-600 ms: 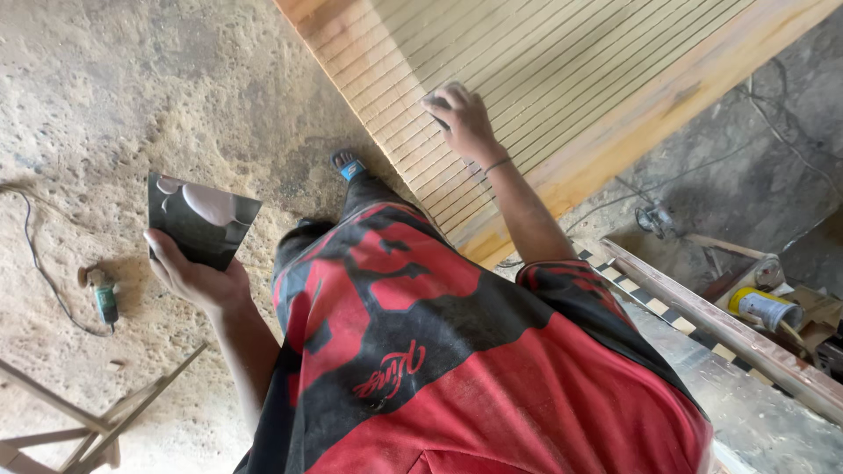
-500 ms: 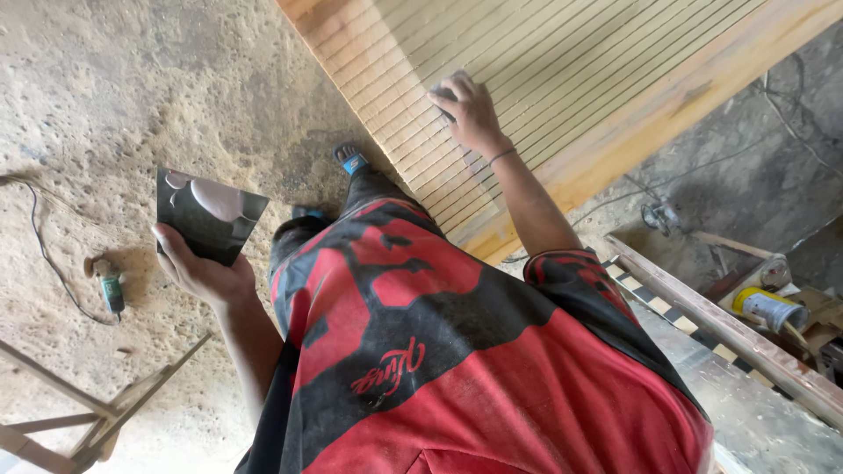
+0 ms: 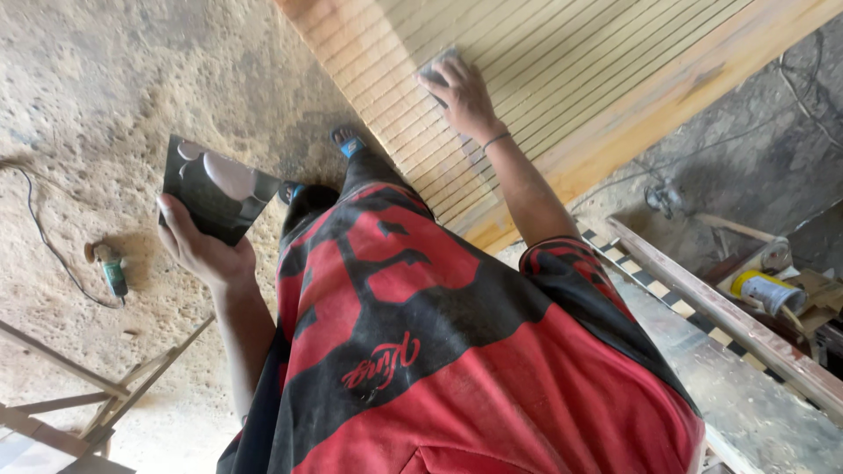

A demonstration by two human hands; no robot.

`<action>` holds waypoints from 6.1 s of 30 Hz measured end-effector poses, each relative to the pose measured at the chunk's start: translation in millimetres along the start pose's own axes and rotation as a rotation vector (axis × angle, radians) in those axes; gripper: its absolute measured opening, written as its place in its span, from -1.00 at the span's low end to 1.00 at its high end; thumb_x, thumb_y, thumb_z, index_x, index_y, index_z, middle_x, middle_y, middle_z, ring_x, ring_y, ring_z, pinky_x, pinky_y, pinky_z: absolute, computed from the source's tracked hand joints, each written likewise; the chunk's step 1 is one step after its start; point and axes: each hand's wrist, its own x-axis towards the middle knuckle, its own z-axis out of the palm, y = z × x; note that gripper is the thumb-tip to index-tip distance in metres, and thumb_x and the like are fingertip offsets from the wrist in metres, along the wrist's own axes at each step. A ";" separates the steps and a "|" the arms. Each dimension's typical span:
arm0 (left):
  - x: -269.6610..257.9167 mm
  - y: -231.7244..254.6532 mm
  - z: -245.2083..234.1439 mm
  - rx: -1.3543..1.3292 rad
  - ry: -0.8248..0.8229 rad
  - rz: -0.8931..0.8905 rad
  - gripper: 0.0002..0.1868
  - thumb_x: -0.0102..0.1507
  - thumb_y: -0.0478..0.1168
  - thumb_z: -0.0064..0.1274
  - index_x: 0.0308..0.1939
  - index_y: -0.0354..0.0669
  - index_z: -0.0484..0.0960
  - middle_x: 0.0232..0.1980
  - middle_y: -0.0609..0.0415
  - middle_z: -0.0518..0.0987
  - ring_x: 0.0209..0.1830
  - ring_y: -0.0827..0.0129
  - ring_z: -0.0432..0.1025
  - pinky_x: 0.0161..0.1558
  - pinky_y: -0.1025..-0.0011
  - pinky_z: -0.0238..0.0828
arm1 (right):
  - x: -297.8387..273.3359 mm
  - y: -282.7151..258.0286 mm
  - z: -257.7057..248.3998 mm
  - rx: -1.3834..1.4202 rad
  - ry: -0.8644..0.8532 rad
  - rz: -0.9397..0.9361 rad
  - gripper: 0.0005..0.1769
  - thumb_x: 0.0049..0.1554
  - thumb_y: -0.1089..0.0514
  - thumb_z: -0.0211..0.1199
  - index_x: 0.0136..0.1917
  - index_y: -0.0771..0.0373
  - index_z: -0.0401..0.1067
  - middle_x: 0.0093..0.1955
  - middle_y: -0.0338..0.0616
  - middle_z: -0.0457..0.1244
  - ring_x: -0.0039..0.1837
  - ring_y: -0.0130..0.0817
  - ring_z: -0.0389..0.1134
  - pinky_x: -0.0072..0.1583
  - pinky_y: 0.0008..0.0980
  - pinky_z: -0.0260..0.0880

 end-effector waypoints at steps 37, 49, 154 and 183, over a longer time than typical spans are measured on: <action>3.0 -1.5 -7.8 -0.100 -0.055 -0.011 -0.36 0.39 0.09 0.10 0.25 -0.42 0.33 0.24 -0.26 0.47 0.22 0.04 0.53 0.24 0.15 0.66 | 22.2 4.8 -14.4 0.026 -0.065 0.035 -0.38 0.00 0.39 0.40 0.29 -0.07 0.60 0.34 -0.19 0.29 0.42 -0.23 0.21 0.28 -0.22 0.23; -0.2 3.6 0.1 -0.052 -0.017 -0.023 -0.32 0.35 0.12 0.10 0.24 -0.41 0.31 0.22 -0.27 0.46 0.23 0.01 0.53 0.23 0.12 0.61 | 27.1 11.1 0.3 0.010 -0.030 -0.010 -0.40 -0.03 0.33 0.47 0.27 -0.08 0.59 0.35 -0.18 0.28 0.40 -0.25 0.22 0.34 -0.18 0.24; 6.4 -8.1 -11.5 -0.113 -0.031 -0.040 -0.36 0.38 0.06 0.13 0.23 -0.41 0.29 0.20 -0.25 0.49 0.17 0.08 0.57 0.16 0.19 0.72 | 55.3 8.3 -13.6 0.132 -0.068 0.052 -0.40 0.09 0.41 0.39 0.34 -0.07 0.58 0.29 -0.29 0.30 0.39 -0.32 0.28 0.31 -0.18 0.24; 0.0 -10.0 -6.9 -0.123 -0.095 -0.070 -0.42 0.40 0.05 0.10 0.22 -0.36 0.31 0.17 -0.20 0.51 0.16 0.11 0.56 0.16 0.19 0.69 | 71.5 19.2 6.4 0.125 0.030 0.051 -0.44 0.06 0.38 0.44 0.27 -0.11 0.59 0.23 -0.22 0.30 0.36 -0.19 0.26 0.33 -0.08 0.25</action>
